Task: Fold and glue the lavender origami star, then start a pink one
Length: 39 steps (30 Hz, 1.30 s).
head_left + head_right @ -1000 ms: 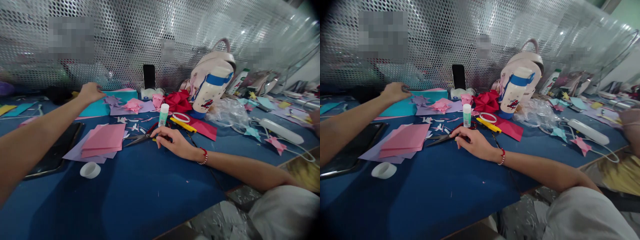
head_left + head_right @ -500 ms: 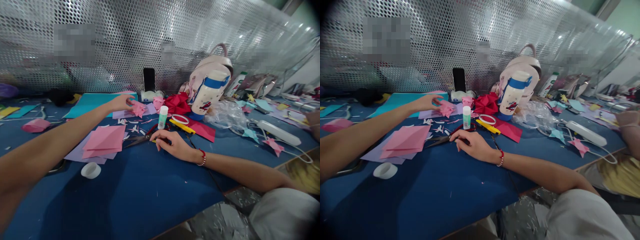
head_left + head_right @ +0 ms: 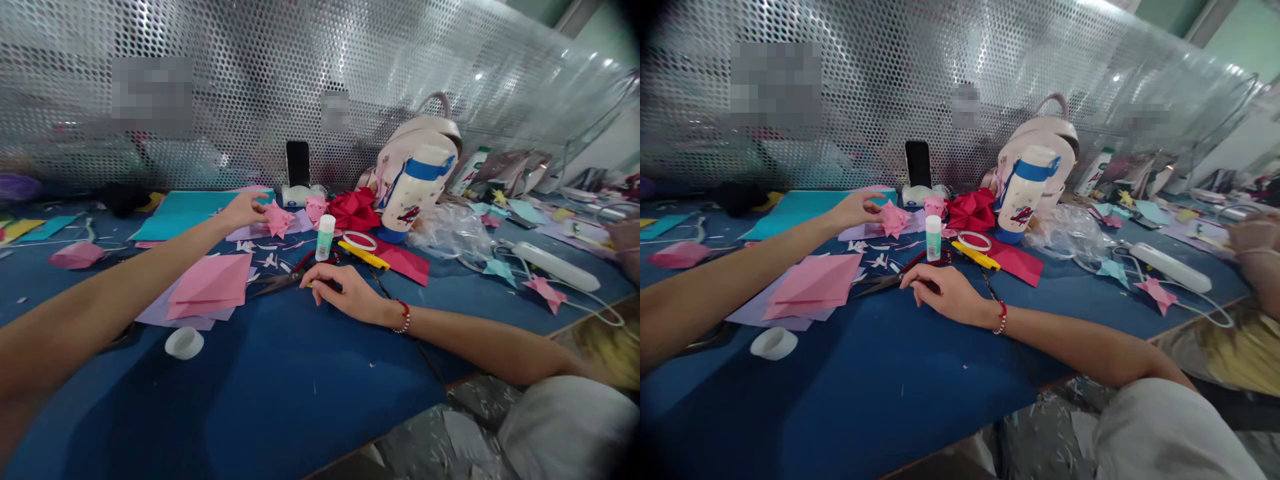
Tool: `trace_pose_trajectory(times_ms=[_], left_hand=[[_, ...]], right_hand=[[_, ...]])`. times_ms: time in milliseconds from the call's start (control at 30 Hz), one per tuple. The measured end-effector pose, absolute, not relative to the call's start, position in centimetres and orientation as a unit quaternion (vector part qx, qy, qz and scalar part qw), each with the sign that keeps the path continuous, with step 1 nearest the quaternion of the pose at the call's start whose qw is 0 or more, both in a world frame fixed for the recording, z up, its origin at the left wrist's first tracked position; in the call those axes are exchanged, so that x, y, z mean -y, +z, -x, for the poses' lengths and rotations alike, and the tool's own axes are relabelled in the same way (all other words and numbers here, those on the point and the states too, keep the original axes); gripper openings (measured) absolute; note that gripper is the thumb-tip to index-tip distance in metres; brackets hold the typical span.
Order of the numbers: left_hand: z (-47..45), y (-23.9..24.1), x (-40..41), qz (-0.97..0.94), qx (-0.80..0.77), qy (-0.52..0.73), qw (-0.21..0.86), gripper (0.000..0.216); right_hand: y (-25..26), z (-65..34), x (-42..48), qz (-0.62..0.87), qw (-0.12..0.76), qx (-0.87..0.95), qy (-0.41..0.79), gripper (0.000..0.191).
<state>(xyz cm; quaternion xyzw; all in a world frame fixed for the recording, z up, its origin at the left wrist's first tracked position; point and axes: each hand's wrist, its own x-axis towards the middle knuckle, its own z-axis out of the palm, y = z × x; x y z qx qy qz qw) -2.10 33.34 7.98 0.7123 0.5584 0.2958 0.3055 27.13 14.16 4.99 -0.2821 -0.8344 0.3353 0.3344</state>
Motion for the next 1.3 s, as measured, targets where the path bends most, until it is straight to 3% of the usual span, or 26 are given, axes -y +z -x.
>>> trace_pose_trajectory(times_ms=[300,533,633,700,800,933,1100,1167,1300], left_hand=[[3.1,10.8,-28.4,-0.684,-0.552,0.36,0.313,0.039],[4.8,11.8,-20.8,-0.609,-0.534,0.419,0.41,0.038],[5.7,12.4,-18.6,-0.543,-0.53,0.471,0.45,0.035],[6.5,13.0,-17.5,-0.491,-0.524,0.523,0.459,0.029],[7.5,14.1,-15.9,-0.413,-0.497,0.612,0.456,0.009],[7.8,15.4,-13.5,-0.345,-0.441,0.704,0.437,0.023],[7.3,15.5,-11.9,-0.305,-0.414,0.746,0.424,0.016],[7.4,15.0,-12.0,-0.284,-0.415,0.752,0.426,0.018],[8.1,13.4,-12.6,-0.254,-0.417,0.754,0.439,0.016]], right_hand=[[4.9,-27.2,-14.2,0.285,0.327,0.846,0.309,0.02],[5.1,-27.2,-13.9,0.272,0.31,0.882,0.23,0.023],[6.3,-26.6,-13.6,0.232,0.264,0.927,0.13,0.022],[7.5,-25.6,-13.8,0.209,0.194,0.959,-0.003,0.026],[9.5,-23.3,-15.1,0.283,0.112,0.948,-0.096,0.03],[10.8,-19.5,-19.6,0.344,0.104,0.928,-0.098,0.036],[10.0,-14.2,-27.2,0.383,0.095,0.915,-0.085,0.031],[9.7,-12.0,-29.7,0.365,0.099,0.923,-0.078,0.041],[9.5,-8.2,-33.1,0.325,0.085,0.941,-0.04,0.042]])
